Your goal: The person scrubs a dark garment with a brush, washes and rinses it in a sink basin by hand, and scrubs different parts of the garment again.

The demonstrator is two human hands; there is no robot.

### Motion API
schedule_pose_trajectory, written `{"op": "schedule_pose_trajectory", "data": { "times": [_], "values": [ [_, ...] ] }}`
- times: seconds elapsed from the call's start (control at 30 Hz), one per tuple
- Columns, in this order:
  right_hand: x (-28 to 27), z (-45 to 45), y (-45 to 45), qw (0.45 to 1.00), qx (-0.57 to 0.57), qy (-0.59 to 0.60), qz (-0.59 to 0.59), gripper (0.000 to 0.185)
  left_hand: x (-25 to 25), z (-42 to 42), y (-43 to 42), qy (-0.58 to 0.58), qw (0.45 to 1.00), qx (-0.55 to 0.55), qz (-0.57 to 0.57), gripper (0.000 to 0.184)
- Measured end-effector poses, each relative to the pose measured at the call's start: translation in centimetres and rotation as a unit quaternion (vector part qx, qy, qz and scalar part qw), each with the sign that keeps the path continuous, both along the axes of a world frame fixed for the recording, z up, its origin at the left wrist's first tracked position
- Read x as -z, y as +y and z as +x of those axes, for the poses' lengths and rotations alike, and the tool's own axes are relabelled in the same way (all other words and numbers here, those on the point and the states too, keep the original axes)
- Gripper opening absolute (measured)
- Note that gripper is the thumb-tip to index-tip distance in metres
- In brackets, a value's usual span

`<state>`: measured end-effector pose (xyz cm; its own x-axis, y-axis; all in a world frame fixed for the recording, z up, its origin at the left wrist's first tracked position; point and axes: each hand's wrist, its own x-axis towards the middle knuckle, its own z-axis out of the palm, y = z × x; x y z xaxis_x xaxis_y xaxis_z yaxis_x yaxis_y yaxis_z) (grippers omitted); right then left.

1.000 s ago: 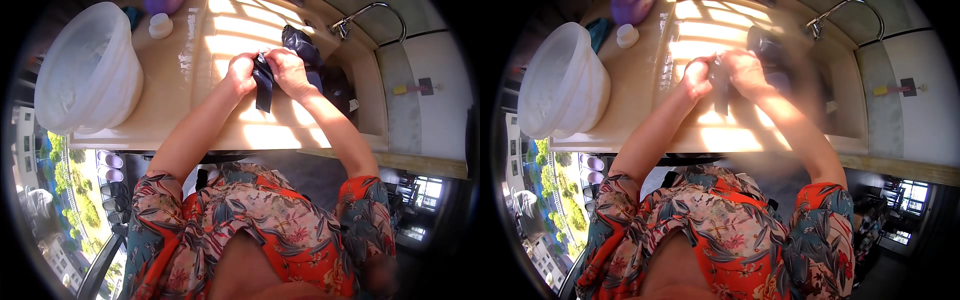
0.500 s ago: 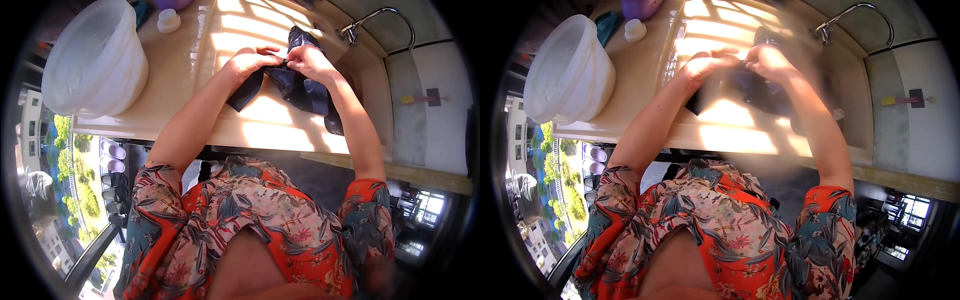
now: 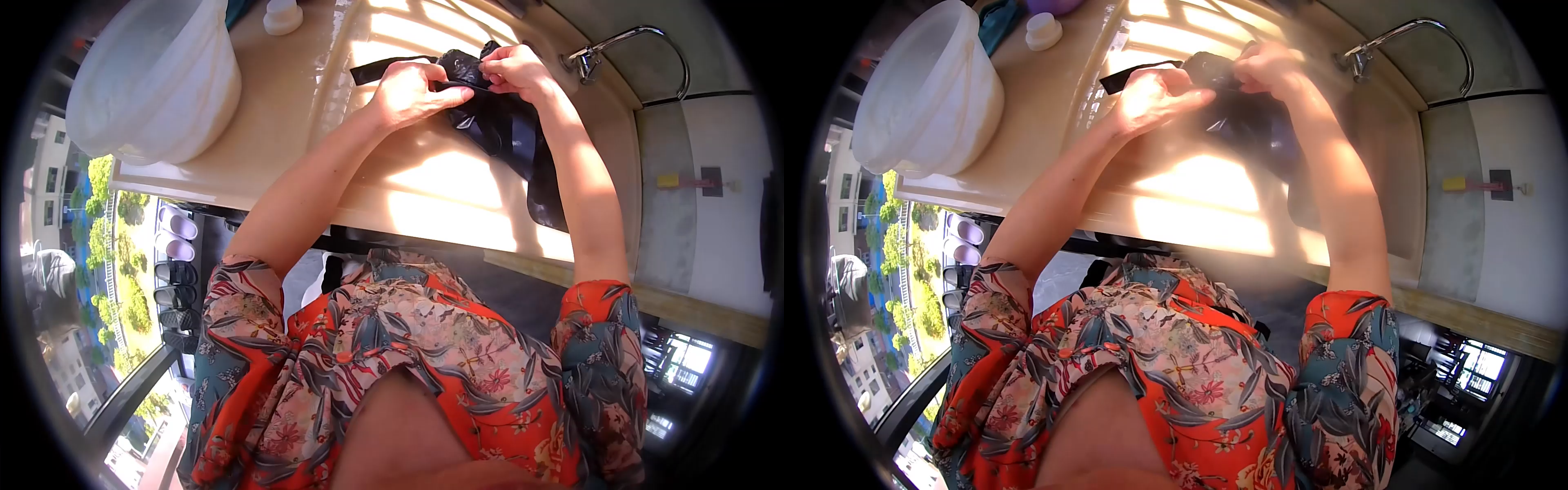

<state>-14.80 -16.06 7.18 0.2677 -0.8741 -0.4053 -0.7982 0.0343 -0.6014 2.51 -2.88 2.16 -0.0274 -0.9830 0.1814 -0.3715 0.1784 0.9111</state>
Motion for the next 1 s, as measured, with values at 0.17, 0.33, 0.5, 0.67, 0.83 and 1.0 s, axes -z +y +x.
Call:
{"op": "schedule_pose_trajectory", "data": {
  "times": [0.17, 0.33, 0.5, 0.67, 0.83, 1.0],
  "values": [
    [1.1, 2.8, 0.9, 0.987, -0.065, 0.004, -0.148, 0.02, 3.2, -0.2, -2.1, 0.337, 0.935, -0.048, 0.099, 0.021],
    [2.6, 4.9, 3.7, 0.912, -0.197, -0.016, -0.359, 0.009, 3.3, 0.7, -2.3, 0.504, 0.855, -0.02, 0.118, 0.027],
    [2.8, 5.9, 6.7, 0.888, -0.263, -0.044, -0.375, 0.01, 3.5, 0.8, -2.4, 0.528, 0.84, 0.022, 0.12, 0.063],
    [3.7, 6.4, 3.6, 0.916, -0.216, -0.056, -0.333, 0.014, 3.0, 0.7, -2.6, 0.48, 0.866, 0.024, 0.137, 0.08],
    [5.5, 3.2, 6.5, 0.803, -0.314, -0.034, -0.506, 0.021, 5.1, 1.3, -4.1, 0.519, 0.841, 0.015, 0.151, 0.076],
    [1.7, 4.1, 3.5, 0.959, -0.272, 0.022, -0.07, 0.034, 1.9, 1.4, -1.7, 0.497, 0.85, 0.057, 0.162, 0.077]
  ]
}}
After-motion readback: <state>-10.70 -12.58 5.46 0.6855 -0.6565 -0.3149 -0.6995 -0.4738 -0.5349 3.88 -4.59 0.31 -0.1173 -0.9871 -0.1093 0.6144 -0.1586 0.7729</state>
